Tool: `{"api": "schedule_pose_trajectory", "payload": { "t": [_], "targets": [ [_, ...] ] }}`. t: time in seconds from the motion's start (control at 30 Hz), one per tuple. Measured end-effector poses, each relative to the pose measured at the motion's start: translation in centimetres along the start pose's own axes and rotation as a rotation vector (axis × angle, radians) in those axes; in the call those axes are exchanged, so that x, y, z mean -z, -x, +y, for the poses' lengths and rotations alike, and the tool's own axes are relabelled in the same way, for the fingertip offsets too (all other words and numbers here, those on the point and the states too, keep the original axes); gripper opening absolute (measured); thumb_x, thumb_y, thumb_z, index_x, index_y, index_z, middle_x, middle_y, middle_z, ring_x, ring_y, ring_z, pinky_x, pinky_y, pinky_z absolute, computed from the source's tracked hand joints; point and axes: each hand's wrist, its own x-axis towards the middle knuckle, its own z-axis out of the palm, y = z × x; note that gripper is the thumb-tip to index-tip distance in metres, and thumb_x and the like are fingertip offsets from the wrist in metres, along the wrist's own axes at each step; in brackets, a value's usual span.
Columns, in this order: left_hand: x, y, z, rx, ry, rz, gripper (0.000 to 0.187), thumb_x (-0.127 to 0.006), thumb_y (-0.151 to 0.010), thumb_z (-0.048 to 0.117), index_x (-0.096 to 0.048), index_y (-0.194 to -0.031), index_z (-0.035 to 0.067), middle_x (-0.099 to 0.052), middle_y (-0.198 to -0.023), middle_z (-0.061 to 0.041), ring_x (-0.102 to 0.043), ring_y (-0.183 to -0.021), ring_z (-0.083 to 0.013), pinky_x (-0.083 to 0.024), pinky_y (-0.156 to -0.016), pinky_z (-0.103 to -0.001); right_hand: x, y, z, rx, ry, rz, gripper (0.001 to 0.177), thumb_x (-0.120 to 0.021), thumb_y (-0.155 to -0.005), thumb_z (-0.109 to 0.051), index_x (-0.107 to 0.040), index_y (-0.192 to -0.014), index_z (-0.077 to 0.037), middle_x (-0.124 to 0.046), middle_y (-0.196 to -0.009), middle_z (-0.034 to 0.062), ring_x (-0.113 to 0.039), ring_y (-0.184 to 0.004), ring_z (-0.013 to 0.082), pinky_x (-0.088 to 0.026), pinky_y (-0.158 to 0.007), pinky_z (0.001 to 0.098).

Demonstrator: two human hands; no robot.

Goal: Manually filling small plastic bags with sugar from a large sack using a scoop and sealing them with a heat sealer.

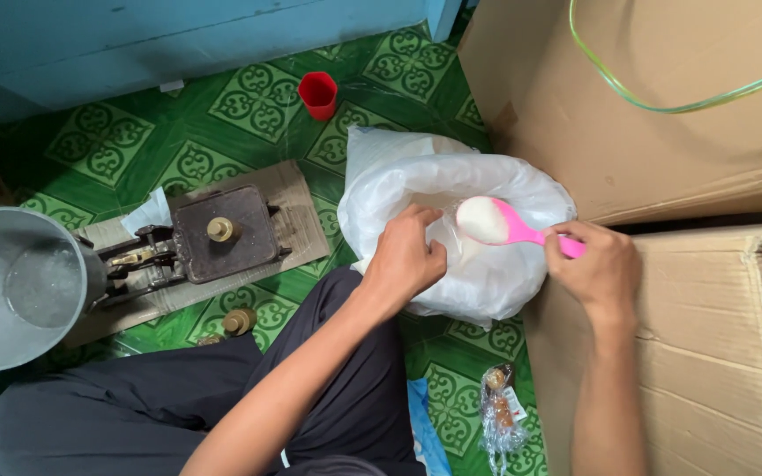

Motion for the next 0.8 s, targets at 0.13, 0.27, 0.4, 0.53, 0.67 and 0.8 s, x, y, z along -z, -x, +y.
{"api": "schedule_pose_trajectory", "payload": {
  "t": [0.13, 0.27, 0.4, 0.53, 0.67, 0.8],
  "targets": [
    [-1.8, -0.6, -1.7, -0.156, 0.0, 0.193, 0.044, -0.051, -0.067, 0.002, -0.065, -0.106, -0.012, -0.067, -0.111, -0.02, -0.066, -0.089, -0.0363, -0.055, -0.078, -0.036, 1.6, -0.4, -0.8, 0.046, 0.059, 0.063, 0.013, -0.072, -0.083, -0.02, -0.078, -0.09, -0.01, -0.072, -0.081, 0.0056, -0.061, -0.059, 0.0305, -0.047, -0.055, 0.0384],
    [-1.9, -1.1, -1.9, -0.165, -0.021, 0.191, 0.044, -0.051, -0.066, 0.001, -0.065, -0.106, -0.013, -0.066, -0.113, -0.02, -0.067, -0.09, -0.0372, -0.056, -0.079, -0.036, 2.9, -0.7, -1.5, 0.065, -0.005, 0.037, 0.014, -0.074, -0.082, -0.017, -0.077, -0.089, -0.007, -0.071, -0.079, 0.0079, -0.058, -0.057, 0.0289, -0.045, -0.054, 0.0371],
    [-2.1, -1.2, -2.0, -0.231, -0.033, 0.199, 0.046, -0.049, -0.064, 0.0, -0.064, -0.104, -0.015, -0.066, -0.11, -0.023, -0.066, -0.089, -0.0396, -0.056, -0.078, -0.037, 3.9, -1.4, -2.9, 0.094, -0.071, -0.017, 0.015, -0.073, -0.079, -0.016, -0.077, -0.088, -0.006, -0.069, -0.073, 0.0116, -0.054, -0.051, 0.0271, -0.044, -0.053, 0.0361],
    [-2.1, -1.1, -2.1, -0.233, -0.03, 0.151, 0.045, -0.051, -0.065, 0.002, -0.065, -0.105, -0.014, -0.067, -0.112, -0.023, -0.066, -0.092, -0.0403, -0.056, -0.08, -0.039, 4.6, -2.5, -4.9, 0.126, -0.062, -0.07, 0.014, -0.073, -0.076, -0.018, -0.077, -0.085, -0.008, -0.067, -0.068, 0.0118, -0.052, -0.048, 0.0277, -0.045, -0.052, 0.0363],
    [-1.8, -0.7, -1.8, -0.258, -0.054, 0.116, 0.047, -0.05, -0.064, 0.001, -0.064, -0.105, -0.014, -0.065, -0.116, -0.023, -0.066, -0.092, -0.0399, -0.056, -0.077, -0.038, 4.6, -3.8, -6.8, 0.144, 0.061, -0.188, 0.018, -0.072, -0.075, -0.028, -0.079, -0.083, -0.013, -0.072, -0.075, 0.0073, -0.063, -0.057, 0.0313, -0.051, -0.057, 0.0384],
    [-1.1, -0.1, -1.4, -0.278, -0.074, 0.063, 0.048, -0.051, -0.062, 0.001, -0.063, -0.106, -0.015, -0.064, -0.118, -0.024, -0.066, -0.096, -0.0394, -0.055, -0.079, -0.037, 4.3, -4.6, -10.0, 0.054, 0.35, -0.43, 0.027, -0.064, -0.067, -0.041, -0.078, -0.087, -0.029, -0.072, -0.077, 0.0083, -0.066, -0.069, 0.0383, -0.054, -0.062, 0.0454]
  ]
}}
